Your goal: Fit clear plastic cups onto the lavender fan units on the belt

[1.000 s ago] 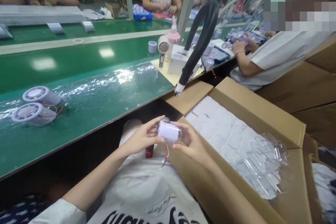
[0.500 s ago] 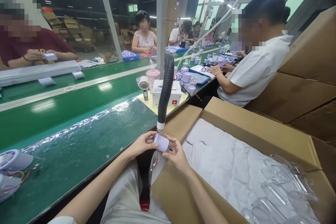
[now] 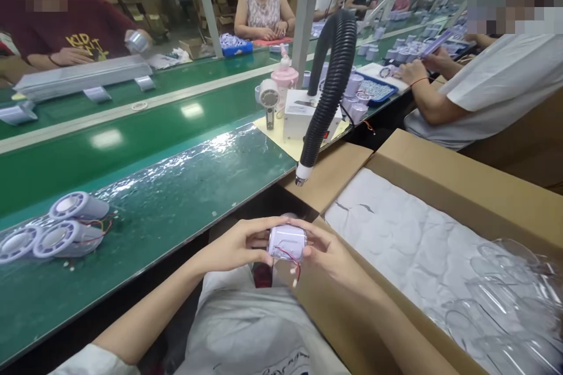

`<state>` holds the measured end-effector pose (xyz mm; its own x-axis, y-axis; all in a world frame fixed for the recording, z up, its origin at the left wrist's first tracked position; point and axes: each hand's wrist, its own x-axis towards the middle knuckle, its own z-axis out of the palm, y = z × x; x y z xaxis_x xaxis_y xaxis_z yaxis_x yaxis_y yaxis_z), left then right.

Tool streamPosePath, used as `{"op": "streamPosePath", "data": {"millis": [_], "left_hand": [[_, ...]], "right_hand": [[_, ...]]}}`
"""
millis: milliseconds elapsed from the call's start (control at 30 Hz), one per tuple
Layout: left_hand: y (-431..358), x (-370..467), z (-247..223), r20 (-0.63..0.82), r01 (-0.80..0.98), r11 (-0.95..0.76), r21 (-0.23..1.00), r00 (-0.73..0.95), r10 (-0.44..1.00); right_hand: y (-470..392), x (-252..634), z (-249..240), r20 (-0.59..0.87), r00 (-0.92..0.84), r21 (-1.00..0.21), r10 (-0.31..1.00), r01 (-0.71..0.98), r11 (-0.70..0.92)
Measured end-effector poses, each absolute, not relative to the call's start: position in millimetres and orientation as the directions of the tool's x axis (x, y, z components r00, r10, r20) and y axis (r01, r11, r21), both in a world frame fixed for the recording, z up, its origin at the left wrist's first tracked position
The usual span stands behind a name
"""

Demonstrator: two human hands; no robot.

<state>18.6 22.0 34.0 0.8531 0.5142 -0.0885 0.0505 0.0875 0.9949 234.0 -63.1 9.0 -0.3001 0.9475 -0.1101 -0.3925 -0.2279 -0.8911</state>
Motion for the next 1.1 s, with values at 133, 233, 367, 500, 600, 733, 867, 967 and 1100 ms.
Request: {"op": "streamPosePath", "data": {"millis": [133,233,367,500,600,733,867,967,1100], "left_hand": [[10,11,25,-0.172,0.071,0.205,0.976,0.832,0.528],[2,11,17,-0.235,-0.001,0.386,0.923,0.790,0.566],[-5,10,16,-0.300,-0.017,0.472,0.881,0.752,0.587],[-6,2,22,-0.353,0.097,0.440,0.893,0.757,0.550],[-7,-2,27,-0.224,0.090,0.253,0.963,0.787,0.574],[-8,-3,32,-0.048,0.042,0.025,0.999,0.793,0.607],[-12,-4,34,-0.143,0.055,0.166,0.985,0.800,0.583],[-15,-5,33,-0.230,0.047,0.319,0.947,0.791,0.567],[-16,-9,34,-0.259,0.115,0.296,0.948,0.817,0.514]], "right_hand": [[-64,224,14,-0.230,-0.331,-0.873,0.915,-0.344,-0.344],[-63,221,12,-0.370,-0.339,-0.857,0.865,-0.236,-0.458],[-67,222,16,-0.232,-0.322,-0.964,0.918,-0.047,-0.260],[-77,222,27,-0.132,-0.294,-0.989,0.947,0.104,-0.106],[-79,221,30,-0.202,-0.299,-0.977,0.933,-0.008,-0.214],[-77,220,28,-0.263,-0.341,-0.944,0.903,-0.100,-0.313],[-81,220,31,-0.225,-0.308,-0.973,0.924,0.018,-0.230],[-86,221,37,-0.061,-0.257,-0.978,0.964,0.210,-0.005],[-89,222,42,-0.039,-0.309,-0.983,0.950,0.182,0.019]]}}
